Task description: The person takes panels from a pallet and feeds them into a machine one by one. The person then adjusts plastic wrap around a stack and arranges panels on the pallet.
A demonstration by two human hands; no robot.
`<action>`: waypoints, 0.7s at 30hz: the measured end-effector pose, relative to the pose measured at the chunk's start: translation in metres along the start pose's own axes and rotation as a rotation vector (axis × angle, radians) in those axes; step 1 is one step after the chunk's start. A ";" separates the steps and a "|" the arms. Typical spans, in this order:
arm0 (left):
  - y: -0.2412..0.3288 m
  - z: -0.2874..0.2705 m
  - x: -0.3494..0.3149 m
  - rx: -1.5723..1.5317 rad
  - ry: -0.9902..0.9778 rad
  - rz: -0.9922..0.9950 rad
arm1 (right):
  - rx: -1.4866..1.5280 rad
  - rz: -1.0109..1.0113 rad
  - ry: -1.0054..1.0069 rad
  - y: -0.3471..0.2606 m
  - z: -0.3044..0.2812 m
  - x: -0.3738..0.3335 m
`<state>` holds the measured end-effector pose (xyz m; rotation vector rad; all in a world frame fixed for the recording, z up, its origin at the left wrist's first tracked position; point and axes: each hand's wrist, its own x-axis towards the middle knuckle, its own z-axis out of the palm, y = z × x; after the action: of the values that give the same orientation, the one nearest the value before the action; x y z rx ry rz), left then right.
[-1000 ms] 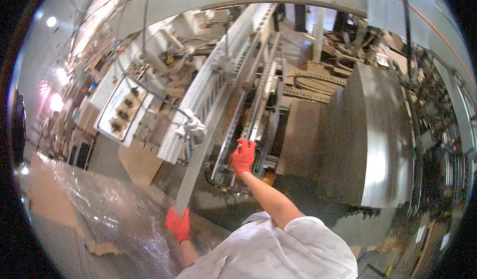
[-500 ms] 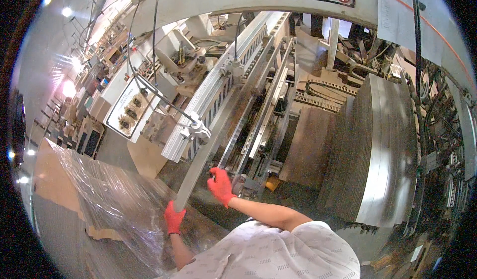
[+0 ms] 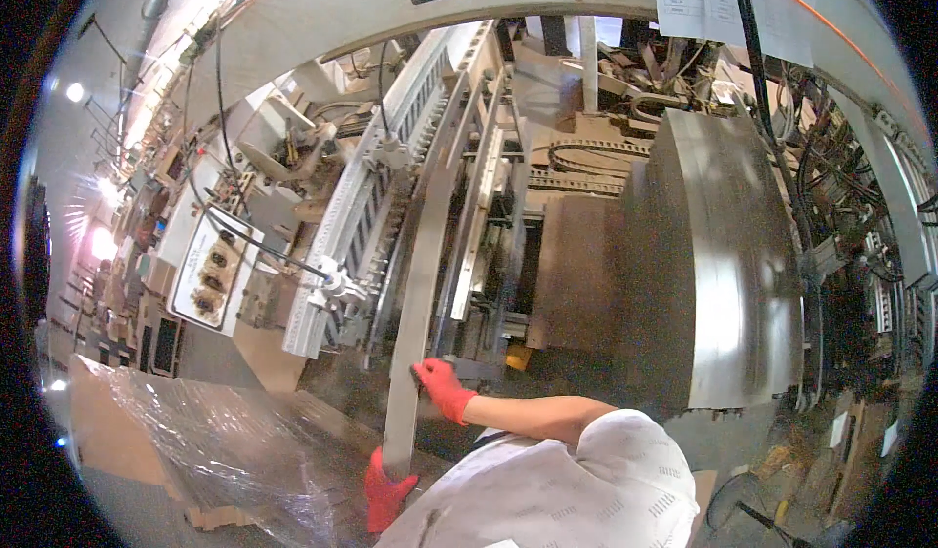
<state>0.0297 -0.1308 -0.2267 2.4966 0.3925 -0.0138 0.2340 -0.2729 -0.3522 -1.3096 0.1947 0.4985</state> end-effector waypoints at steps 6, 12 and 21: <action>0.093 0.019 0.048 0.014 -0.266 0.029 | 0.631 -0.082 0.375 -0.059 -0.078 0.011; 0.178 0.118 0.111 0.041 -0.489 0.405 | -0.043 -0.223 0.845 -0.073 -0.176 0.006; 0.132 0.116 0.116 -0.007 -0.436 0.374 | -0.654 0.162 1.019 -0.017 -0.388 -0.015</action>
<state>0.1874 -0.2670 -0.2584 2.4325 -0.2533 -0.3967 0.2825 -0.6504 -0.4322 -2.1185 1.0542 -0.0387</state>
